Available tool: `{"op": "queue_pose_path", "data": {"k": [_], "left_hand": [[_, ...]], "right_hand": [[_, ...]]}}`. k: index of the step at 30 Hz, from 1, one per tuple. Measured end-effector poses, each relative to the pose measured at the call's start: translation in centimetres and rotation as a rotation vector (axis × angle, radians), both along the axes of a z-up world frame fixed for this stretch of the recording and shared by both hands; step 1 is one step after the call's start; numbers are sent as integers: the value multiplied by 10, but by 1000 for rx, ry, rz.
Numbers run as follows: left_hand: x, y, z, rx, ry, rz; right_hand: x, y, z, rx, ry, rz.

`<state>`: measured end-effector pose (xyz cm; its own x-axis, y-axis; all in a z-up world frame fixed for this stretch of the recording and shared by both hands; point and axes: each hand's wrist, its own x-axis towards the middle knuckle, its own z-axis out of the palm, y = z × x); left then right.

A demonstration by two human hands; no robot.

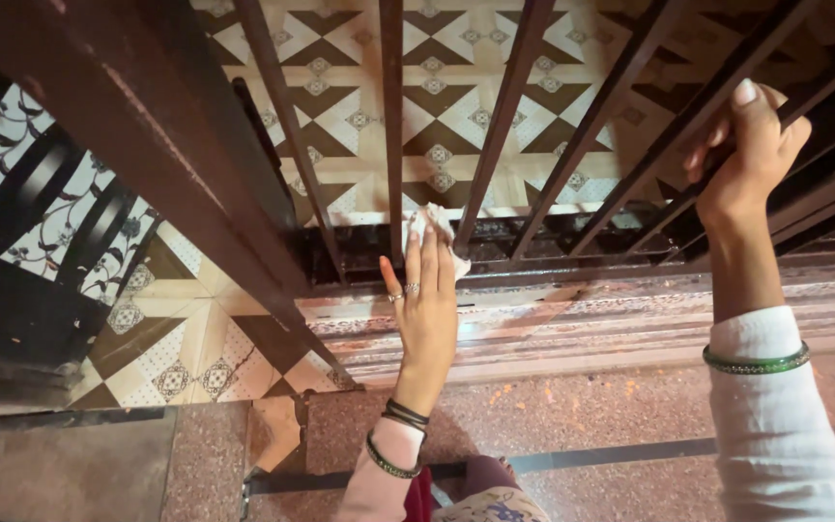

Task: The person wipes the horizontal and vertical bars of a dark metal security grille with a white cloth. They systematically clean the lower section of the grille, moving the cloth back and forth along the bars to remove dust or grime.

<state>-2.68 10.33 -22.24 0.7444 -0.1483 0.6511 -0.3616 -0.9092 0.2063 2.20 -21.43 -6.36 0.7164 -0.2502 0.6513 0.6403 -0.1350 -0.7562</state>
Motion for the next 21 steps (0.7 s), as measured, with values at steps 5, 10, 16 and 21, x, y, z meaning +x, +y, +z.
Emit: {"op": "queue_pose_path", "data": {"k": [5,10,16,21], "left_hand": [[-16,2,-11,25,1,16],[-34,9,-50,-36,-74,-145],[-17,20,-63,112,83,-12],[-5,23,-31,38,300,97]], "right_hand": [[-1,-2,-2,-42,-16,4],[4,-4,-6,-54,-43,-45],[4,-6,-8,-61,-61,-33],[4,-9,-10,-51,-58,-42]]}}
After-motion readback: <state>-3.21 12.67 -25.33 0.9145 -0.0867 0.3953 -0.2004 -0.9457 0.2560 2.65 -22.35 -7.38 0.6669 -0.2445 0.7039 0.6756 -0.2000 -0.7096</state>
